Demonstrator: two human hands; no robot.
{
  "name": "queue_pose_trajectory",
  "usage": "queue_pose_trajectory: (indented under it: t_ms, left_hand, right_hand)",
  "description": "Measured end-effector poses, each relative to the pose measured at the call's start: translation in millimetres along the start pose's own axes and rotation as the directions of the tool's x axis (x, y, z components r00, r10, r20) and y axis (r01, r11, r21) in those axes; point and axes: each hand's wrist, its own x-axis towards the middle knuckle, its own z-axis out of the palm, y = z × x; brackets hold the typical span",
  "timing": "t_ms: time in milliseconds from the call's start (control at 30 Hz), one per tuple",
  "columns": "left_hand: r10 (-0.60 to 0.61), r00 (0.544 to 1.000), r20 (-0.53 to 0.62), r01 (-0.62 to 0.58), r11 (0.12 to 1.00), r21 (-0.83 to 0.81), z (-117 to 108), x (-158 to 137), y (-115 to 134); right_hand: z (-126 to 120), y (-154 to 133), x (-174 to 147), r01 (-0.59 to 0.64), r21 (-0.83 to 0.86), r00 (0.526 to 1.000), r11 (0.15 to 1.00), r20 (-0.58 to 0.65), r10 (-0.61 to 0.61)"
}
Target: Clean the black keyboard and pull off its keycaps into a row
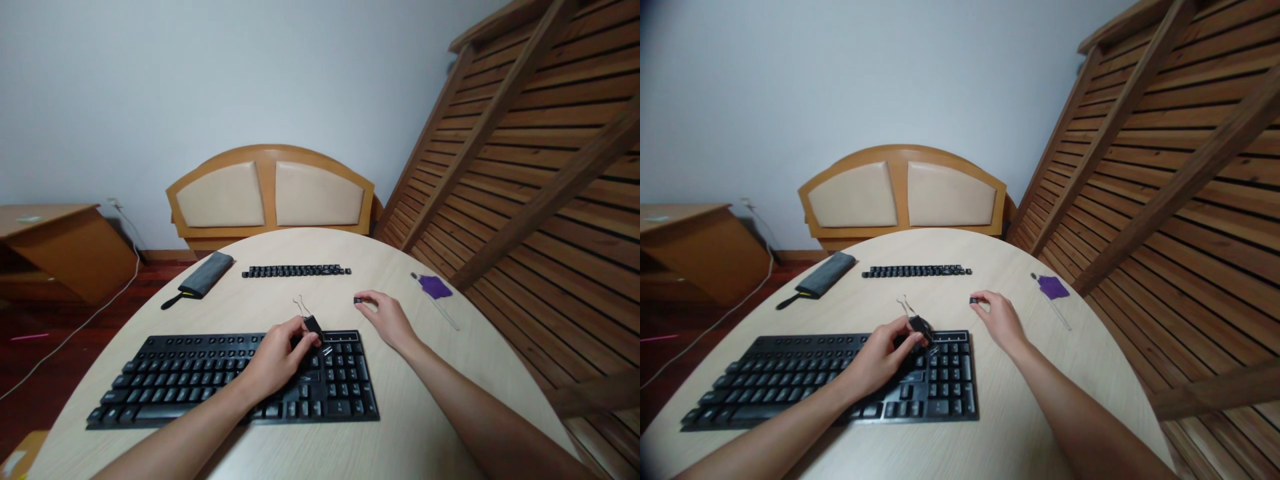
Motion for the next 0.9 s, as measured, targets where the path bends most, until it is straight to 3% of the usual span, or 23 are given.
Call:
queue_pose_trajectory:
  t_ms: [233, 433, 633, 900]
  left_hand:
    - [-0.001, 1.000, 0.008, 0.001, 1.000, 0.009, -0.6, 0.0, 1.2]
    - [0.000, 1.000, 0.014, 0.000, 1.000, 0.010, -0.4, 0.4, -0.1]
    - [-0.004, 1.000, 0.007, 0.004, 1.000, 0.012, 0.2, -0.5, 0.2]
    - [-0.006, 1.000, 0.001, 0.006, 1.000, 0.007, 0.8, -1.0, 1.2]
  right_hand:
    - [-5.2, 7.7, 28.4, -0.038, -0.073, 0.999, 0.997, 0.007, 0.038]
    - [-3.0, 22.2, 65.3, -0.100, -0.159, 0.993, 0.982, -0.079, 0.088]
    - [10.8, 33.5, 75.7, -0.092, -0.166, 0.988, 0.982, -0.141, 0.068]
    - [11.4, 40.6, 82.5, -0.051, -0.176, 0.991, 0.983, -0.129, 0.028]
